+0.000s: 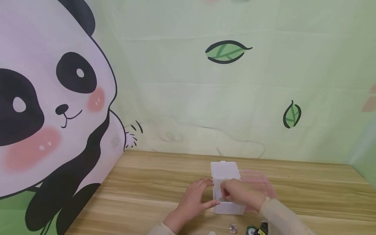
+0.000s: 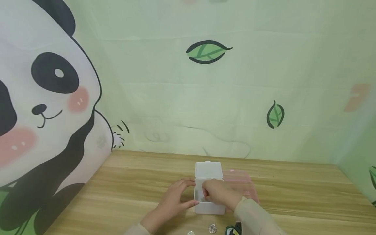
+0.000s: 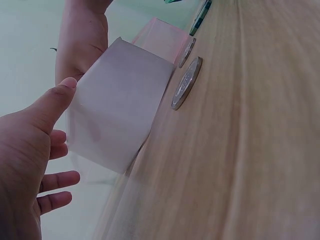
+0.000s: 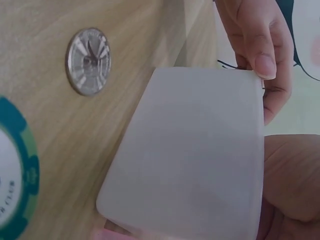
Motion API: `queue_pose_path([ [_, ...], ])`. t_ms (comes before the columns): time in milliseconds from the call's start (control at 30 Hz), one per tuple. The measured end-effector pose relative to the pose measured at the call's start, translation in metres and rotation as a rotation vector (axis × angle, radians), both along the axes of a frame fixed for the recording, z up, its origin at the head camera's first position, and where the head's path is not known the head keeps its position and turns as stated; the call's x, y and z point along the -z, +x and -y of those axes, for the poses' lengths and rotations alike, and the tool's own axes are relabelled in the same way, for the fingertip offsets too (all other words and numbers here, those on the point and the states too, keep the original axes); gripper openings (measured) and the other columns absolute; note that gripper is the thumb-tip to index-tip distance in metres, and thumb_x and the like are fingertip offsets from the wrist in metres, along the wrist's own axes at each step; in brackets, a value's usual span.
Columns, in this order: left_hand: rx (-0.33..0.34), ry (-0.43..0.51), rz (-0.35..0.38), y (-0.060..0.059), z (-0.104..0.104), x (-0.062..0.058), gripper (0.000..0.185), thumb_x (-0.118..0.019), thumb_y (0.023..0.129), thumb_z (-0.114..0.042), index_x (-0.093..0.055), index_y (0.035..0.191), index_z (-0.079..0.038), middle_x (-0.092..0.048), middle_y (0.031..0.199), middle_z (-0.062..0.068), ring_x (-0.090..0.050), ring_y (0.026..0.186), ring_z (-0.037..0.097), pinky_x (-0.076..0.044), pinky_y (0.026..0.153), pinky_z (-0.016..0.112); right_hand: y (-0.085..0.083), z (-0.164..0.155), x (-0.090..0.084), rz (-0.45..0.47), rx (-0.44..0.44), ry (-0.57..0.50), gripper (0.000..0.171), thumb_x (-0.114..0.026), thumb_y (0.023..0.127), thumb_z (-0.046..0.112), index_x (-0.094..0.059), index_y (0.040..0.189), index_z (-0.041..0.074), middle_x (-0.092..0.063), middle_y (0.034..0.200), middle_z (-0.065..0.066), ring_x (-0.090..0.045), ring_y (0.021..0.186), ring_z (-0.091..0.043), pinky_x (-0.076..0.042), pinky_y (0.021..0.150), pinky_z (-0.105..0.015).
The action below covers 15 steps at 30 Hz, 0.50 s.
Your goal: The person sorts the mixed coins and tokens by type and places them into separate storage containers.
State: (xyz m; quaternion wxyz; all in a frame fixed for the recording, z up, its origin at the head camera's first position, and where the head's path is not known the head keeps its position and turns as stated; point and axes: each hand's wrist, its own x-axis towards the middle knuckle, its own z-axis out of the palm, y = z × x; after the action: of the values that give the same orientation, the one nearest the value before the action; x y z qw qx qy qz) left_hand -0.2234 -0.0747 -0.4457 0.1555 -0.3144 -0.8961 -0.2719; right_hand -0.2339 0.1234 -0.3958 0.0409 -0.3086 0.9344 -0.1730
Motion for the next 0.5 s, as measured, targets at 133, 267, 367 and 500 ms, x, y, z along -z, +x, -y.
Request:
queue_pose_path([
  [133,-0.001,-0.004,0.003,0.0006,0.0002,-0.0007,0.051,-0.069,0.084,-0.045,-0.058,0.122,-0.013,-0.058,0.133,0.002,-0.054,0.123,0.021,-0.043,0.104,0.043,-0.0021,0.0008,0.0015,0.0,0.006,0.028,0.02,-0.07,0.079,0.001,-0.056,0.069,0.011,-0.052,0.063,0.006,-0.043,0.059,-0.006,-0.038,0.054,-0.019],
  [267,0.001,-0.001,0.006,0.0009,0.0,-0.001,0.051,-0.07,0.084,-0.044,-0.058,0.122,-0.013,-0.058,0.133,0.002,-0.054,0.123,0.021,-0.043,0.104,0.043,-0.0034,0.0011,0.0033,-0.002,0.028,0.043,0.022,-0.07,0.078,0.0,-0.055,0.067,0.012,-0.049,0.061,0.007,-0.042,0.058,-0.006,-0.036,0.053,-0.019],
  [367,0.001,0.003,0.007,0.0008,0.0,-0.0009,0.05,-0.07,0.084,-0.044,-0.058,0.121,-0.013,-0.058,0.133,0.001,-0.054,0.123,0.021,-0.043,0.104,0.043,-0.0034,0.0015,0.0031,-0.01,0.037,0.048,0.022,-0.07,0.077,0.0,-0.054,0.067,0.012,-0.048,0.061,0.006,-0.042,0.057,-0.007,-0.035,0.053,-0.02],
  [500,0.0,0.007,-0.002,-0.0001,-0.0001,0.0002,0.05,-0.07,0.084,-0.045,-0.058,0.121,-0.013,-0.058,0.133,0.0,-0.055,0.123,0.02,-0.043,0.104,0.043,-0.0033,0.002,0.0026,-0.022,0.033,0.052,0.022,-0.07,0.076,0.0,-0.054,0.067,0.012,-0.048,0.06,0.007,-0.041,0.057,-0.006,-0.035,0.052,-0.02],
])
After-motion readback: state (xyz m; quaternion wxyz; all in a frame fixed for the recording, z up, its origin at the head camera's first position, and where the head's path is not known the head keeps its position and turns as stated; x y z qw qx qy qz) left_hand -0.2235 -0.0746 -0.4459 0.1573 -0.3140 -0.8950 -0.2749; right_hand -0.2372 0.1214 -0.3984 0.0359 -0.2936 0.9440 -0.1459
